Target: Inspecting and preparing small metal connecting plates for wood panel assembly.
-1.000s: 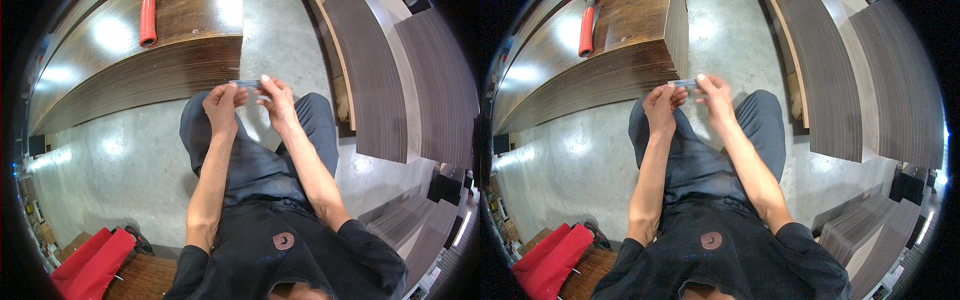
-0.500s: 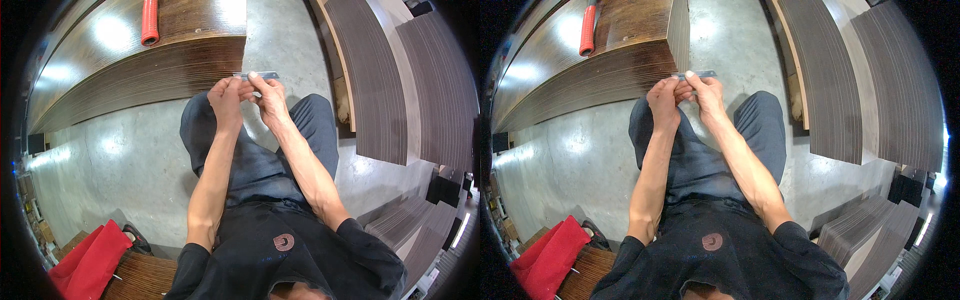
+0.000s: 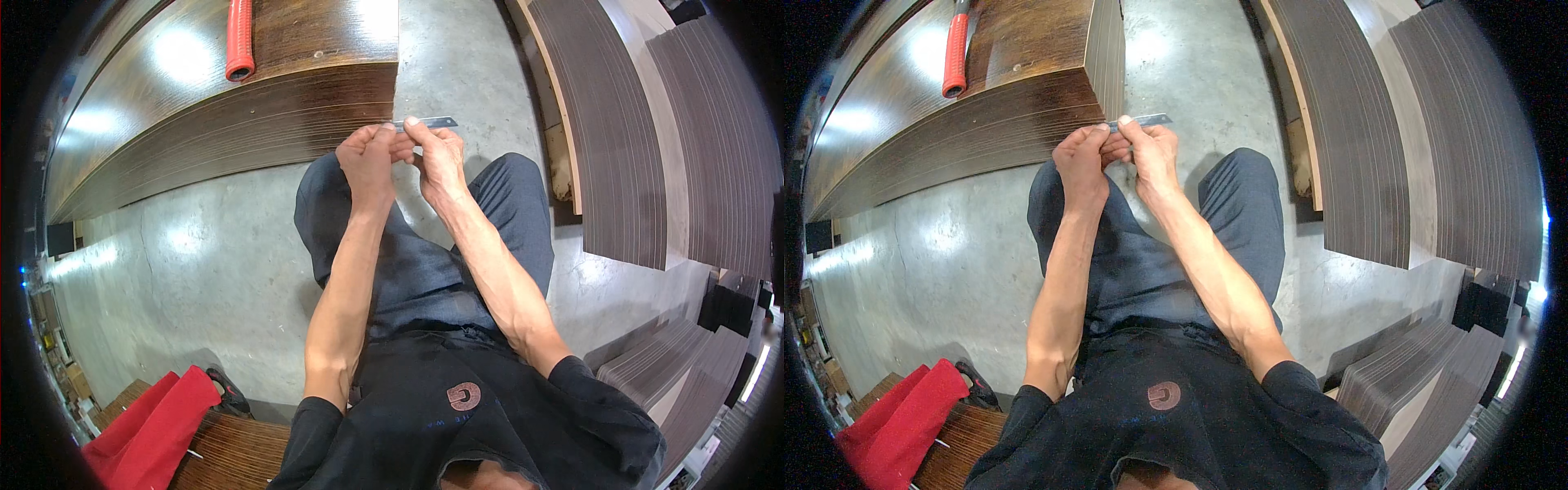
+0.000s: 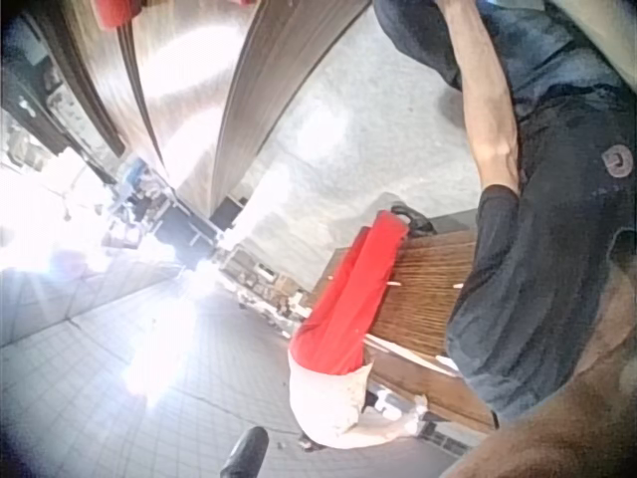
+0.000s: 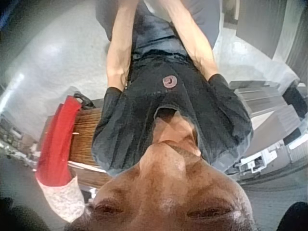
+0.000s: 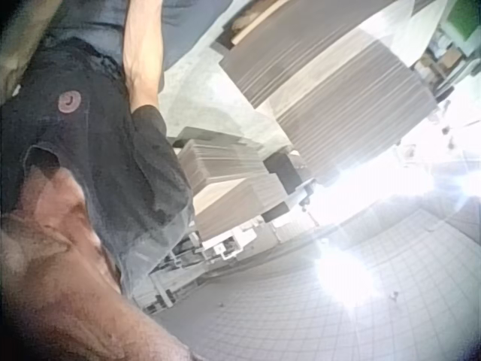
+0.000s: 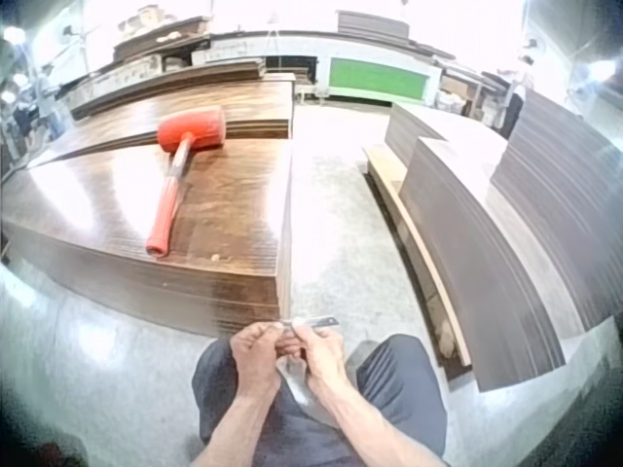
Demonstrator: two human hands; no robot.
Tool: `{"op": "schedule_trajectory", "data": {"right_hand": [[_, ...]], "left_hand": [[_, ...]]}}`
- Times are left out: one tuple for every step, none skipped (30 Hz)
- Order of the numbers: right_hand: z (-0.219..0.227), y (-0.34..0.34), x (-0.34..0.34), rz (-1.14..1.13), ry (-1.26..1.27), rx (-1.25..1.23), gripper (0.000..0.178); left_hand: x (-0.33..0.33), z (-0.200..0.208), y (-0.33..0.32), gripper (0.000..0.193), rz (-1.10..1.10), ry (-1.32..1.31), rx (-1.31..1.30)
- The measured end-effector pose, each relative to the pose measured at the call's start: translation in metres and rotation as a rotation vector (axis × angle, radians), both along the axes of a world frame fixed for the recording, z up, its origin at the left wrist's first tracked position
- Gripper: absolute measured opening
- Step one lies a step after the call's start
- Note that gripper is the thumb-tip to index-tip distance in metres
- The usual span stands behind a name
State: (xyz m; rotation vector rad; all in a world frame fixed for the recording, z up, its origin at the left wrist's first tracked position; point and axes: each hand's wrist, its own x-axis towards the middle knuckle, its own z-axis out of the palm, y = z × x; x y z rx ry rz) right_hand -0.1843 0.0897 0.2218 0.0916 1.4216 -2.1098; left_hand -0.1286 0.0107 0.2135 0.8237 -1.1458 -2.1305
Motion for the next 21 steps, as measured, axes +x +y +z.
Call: {"op": "schedule_trajectory", "data": {"right_hand": [[-0.001, 0.0, -0.001, -0.006, 0.001, 0.001, 0.029], [-0.002, 0.0, -0.002, -0.012, 0.001, 0.003, 0.03], [-0.003, 0.001, -0.004, -0.016, 0.001, 0.003, 0.03], [-0.002, 0.001, -0.004, 0.012, 0.034, -0.011, 0.03], [-0.002, 0.001, -0.004, 0.039, 0.068, -0.025, 0.031], [-0.001, 0.001, -0.003, 0.039, 0.065, -0.024, 0.031], [0.0, 0.001, -0.002, 0.029, 0.065, -0.023, 0.031], [0.001, 0.0, -0.001, 0.019, 0.064, -0.022, 0.031], [0.0, -0.001, 0.0, 0.02, 0.061, -0.02, 0.031], [-0.001, -0.002, 0.0, 0.014, 0.051, -0.029, 0.031], [-0.003, -0.002, 0.0, 0.009, 0.041, -0.038, 0.031], [-0.004, -0.001, 0.0, 0.01, 0.037, -0.036, 0.031], [-0.004, -0.001, 0.0, 0.01, 0.034, -0.046, 0.032], [-0.005, 0.0, 0.0, 0.011, 0.032, -0.056, 0.032], [-0.006, 0.0, 0.0, 0.013, 0.027, -0.055, 0.032], [-0.006, -0.001, 0.001, -0.001, 0.023, -0.085, 0.032], [-0.006, -0.001, 0.002, -0.016, 0.018, -0.115, 0.033], [-0.006, -0.002, 0.002, -0.015, 0.011, -0.114, 0.033], [-0.007, -0.003, 0.002, -0.024, 0.016, -0.125, 0.033], [-0.008, -0.004, 0.001, -0.033, 0.022, -0.137, 0.033], [-0.008, -0.005, -0.001, -0.035, 0.019, -0.136, 0.033]], "left_hand": [[-0.001, 0.001, 0.001, 0.016, -0.004, 0.0, -0.001], [-0.001, 0.002, 0.002, 0.016, -0.006, 0.006, 0.001], [-0.002, 0.003, 0.002, 0.017, -0.009, 0.012, 0.004], [-0.001, 0.002, 0.002, 0.017, -0.01, 0.009, 0.005], [-0.001, 0.001, 0.001, 0.017, -0.013, 0.03, -0.018], [0.0, -0.001, 0.0, 0.017, -0.016, 0.05, -0.04], [0.0, -0.001, 0.0, 0.017, -0.016, 0.048, -0.038], [0.001, -0.002, -0.001, 0.017, -0.018, 0.053, -0.049], [0.001, -0.003, -0.001, 0.017, -0.021, 0.058, -0.059], [0.001, -0.002, 0.0, 0.017, -0.021, 0.054, -0.057], [0.001, -0.001, 0.0, 0.017, -0.021, 0.038, -0.067], [0.001, 0.0, 0.0, 0.017, -0.02, 0.022, -0.078], [0.001, 0.002, 0.001, 0.017, -0.019, 0.018, -0.076], [0.0, 0.004, 0.003, 0.017, -0.005, 0.017, -0.09], [-0.001, 0.005, 0.004, 0.017, 0.009, 0.015, -0.104], [0.0, 0.004, 0.004, 0.017, 0.011, 0.009, -0.103], [0.0, 0.003, 0.003, 0.017, 0.015, 0.012, -0.104], [0.0, 0.002, 0.003, 0.017, 0.019, 0.015, -0.105], [-0.001, 0.005, 0.003, 0.017, 0.018, 0.009, -0.104], [-0.002, 0.009, 0.003, 0.016, 0.033, 0.013, -0.122], [-0.003, 0.012, 0.004, 0.016, 0.048, 0.018, -0.142]]}}
